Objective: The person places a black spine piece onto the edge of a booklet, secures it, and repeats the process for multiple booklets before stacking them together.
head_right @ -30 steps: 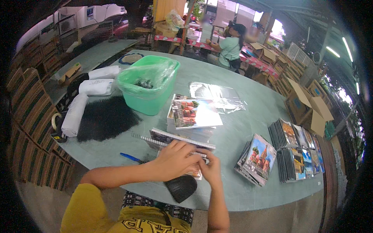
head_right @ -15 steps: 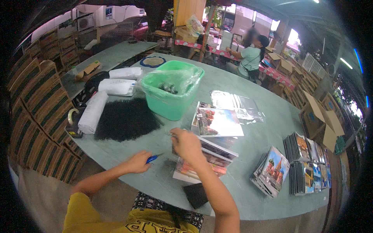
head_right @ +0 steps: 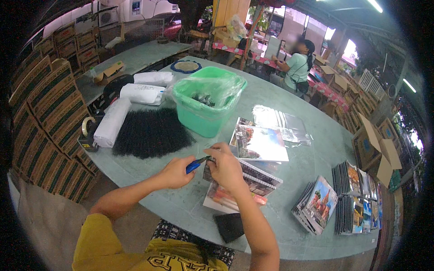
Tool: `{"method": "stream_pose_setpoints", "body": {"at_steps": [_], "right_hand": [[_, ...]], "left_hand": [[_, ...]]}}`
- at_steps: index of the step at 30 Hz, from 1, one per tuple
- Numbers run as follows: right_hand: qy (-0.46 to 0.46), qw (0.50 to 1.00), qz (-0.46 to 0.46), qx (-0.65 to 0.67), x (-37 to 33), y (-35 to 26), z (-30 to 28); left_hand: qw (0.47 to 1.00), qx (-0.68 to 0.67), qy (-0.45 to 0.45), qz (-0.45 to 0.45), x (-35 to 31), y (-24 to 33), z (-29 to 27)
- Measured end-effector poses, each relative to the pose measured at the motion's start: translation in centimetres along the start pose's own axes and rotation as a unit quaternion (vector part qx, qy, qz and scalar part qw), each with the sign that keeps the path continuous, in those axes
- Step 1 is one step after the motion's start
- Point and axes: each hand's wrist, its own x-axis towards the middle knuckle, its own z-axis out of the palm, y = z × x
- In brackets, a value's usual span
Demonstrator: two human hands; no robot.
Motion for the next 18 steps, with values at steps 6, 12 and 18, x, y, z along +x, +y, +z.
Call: {"method": "stream_pose_setpoints", "body": {"at_steps": [6,12,18], "right_hand": [[0.061,0.997,0.046,-0.034,0.0,0.7,0.3],[0.071,0.996,0.025,-0.048,-0.3,0.6,0.4],[0.04,0.998,-0.005,-0.043,-1.0,-0.2,0.6]], "left_hand": [[0.769,-0.581,-0.231,-0.133,-0.5,-0.3,-0.4],[0.998,-0.01,0.046,0.029,-0.5,-0.2,1.6],[0.946,-0.3,0.12,-0.018,0.7,-1.3,-0.7]]}}
